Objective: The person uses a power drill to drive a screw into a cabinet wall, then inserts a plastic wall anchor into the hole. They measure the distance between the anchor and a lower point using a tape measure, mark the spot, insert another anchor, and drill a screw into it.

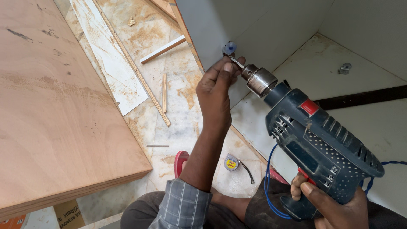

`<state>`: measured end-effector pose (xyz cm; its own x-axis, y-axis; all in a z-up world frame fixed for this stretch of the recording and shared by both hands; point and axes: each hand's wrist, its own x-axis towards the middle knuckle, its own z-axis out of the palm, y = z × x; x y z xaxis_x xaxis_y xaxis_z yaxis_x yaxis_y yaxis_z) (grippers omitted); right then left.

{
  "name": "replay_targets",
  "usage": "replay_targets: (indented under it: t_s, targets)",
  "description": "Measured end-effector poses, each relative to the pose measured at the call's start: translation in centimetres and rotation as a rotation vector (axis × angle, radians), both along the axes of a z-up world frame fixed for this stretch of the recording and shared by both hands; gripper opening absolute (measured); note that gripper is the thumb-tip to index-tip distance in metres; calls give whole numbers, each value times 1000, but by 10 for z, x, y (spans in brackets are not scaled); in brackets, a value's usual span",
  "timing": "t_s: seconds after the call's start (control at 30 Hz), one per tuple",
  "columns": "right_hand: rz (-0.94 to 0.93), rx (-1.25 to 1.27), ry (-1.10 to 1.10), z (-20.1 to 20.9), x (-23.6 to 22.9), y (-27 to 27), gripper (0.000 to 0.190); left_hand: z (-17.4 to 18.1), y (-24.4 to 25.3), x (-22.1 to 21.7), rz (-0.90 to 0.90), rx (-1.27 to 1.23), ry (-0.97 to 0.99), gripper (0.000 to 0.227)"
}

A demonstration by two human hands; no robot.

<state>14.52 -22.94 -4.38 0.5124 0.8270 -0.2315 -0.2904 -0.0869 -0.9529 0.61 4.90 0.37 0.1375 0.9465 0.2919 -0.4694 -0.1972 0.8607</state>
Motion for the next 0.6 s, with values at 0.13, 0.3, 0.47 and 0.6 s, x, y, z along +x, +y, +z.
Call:
replay_targets:
  t_s: [0.13,0.3,0.47,0.6]
  targets:
    - [34,65,-10,-1,2,1,62,-17,-24,7,-215,-150,-8,51]
    - [56,172,-23,-5,-4,5,65,-17,-98,20,-575,-374,-81,77]
    - [81,207,-12,1,-5,3,63,8,-123,25,-559,-380,-182,69]
    - [74,134,-6,4,-6,3,62,16,-124,25,-536,-334,-219,67]
